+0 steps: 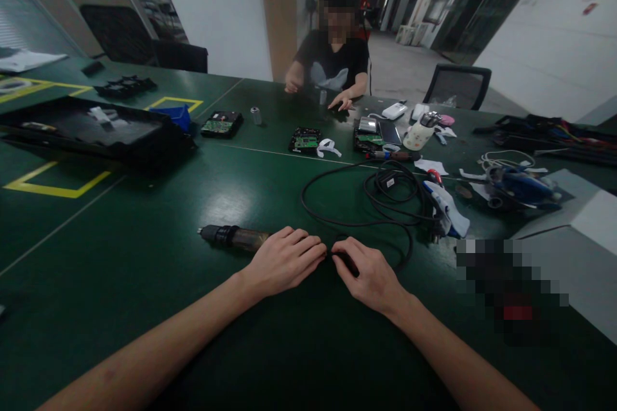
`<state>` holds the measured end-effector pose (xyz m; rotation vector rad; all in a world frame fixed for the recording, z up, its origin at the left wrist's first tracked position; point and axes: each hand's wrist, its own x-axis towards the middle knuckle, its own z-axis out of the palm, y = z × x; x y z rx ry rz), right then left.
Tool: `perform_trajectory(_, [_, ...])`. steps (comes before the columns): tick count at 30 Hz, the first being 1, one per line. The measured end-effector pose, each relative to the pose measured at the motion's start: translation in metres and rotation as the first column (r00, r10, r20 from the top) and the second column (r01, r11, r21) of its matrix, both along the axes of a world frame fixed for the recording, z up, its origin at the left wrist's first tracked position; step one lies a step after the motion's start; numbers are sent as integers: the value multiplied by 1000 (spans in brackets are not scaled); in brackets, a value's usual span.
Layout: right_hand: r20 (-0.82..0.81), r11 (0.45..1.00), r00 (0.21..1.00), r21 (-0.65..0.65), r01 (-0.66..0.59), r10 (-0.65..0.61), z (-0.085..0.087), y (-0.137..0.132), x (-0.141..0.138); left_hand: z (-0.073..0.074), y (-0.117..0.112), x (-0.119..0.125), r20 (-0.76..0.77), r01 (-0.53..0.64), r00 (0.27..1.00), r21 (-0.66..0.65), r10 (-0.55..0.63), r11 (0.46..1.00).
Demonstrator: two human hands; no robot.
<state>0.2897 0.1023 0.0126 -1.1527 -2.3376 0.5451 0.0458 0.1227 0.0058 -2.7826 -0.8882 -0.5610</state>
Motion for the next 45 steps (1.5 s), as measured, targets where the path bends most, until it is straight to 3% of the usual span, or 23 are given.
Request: perform_trajectory(45, [-12, 1000, 1000, 0, -4, 4, 2, 1, -1, 2, 0, 2, 2, -13, 1000, -5, 13, 1000])
